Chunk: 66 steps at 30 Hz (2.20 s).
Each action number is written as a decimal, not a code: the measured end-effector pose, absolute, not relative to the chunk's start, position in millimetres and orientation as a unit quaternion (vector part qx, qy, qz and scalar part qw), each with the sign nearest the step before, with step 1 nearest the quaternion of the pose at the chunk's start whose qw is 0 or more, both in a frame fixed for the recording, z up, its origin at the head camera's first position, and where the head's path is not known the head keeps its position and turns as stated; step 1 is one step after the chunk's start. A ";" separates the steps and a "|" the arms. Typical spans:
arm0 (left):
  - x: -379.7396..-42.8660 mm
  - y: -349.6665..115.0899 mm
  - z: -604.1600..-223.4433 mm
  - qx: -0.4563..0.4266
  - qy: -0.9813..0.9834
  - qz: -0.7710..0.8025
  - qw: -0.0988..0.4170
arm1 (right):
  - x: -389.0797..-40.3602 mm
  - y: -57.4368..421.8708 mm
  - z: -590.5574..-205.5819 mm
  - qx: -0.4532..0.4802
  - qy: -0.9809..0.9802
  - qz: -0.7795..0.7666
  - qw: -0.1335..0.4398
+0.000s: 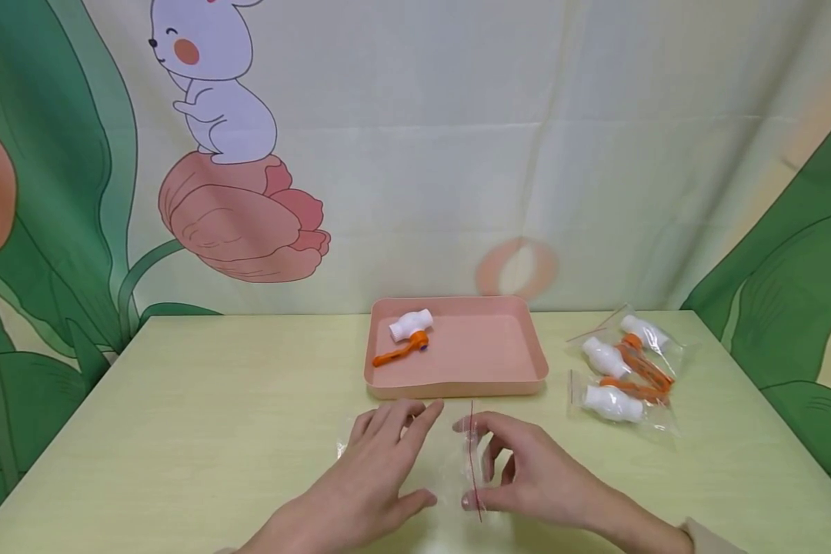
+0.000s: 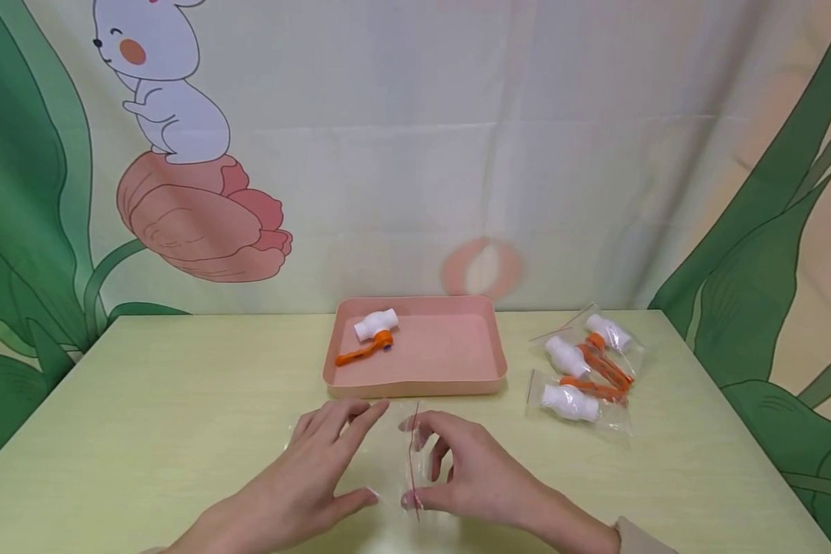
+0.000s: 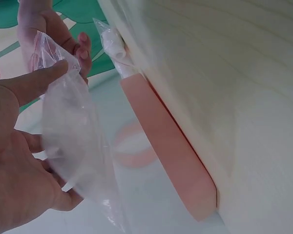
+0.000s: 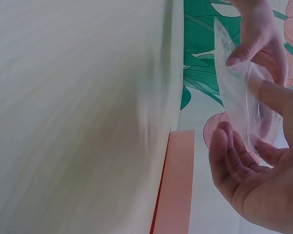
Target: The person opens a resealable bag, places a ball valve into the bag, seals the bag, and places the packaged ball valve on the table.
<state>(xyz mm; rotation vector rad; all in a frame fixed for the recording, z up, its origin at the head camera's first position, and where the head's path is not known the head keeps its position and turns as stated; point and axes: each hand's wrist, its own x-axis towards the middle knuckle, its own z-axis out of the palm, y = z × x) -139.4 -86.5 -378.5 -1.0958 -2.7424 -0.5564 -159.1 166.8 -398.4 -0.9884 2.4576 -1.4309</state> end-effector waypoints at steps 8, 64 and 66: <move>-139.3 -88.3 -378.7 -0.364 -0.912 -0.181 0.051 | -158.9 168.8 -396.7 -0.348 0.816 -0.455 0.072; -134.0 -88.5 -384.6 -0.348 -0.920 -0.145 0.106 | -155.8 159.5 -393.0 -0.211 0.707 -0.645 0.199; -133.6 -88.4 -384.3 -0.346 -0.921 -0.147 0.103 | -156.1 160.1 -392.9 -0.213 0.707 -0.644 0.198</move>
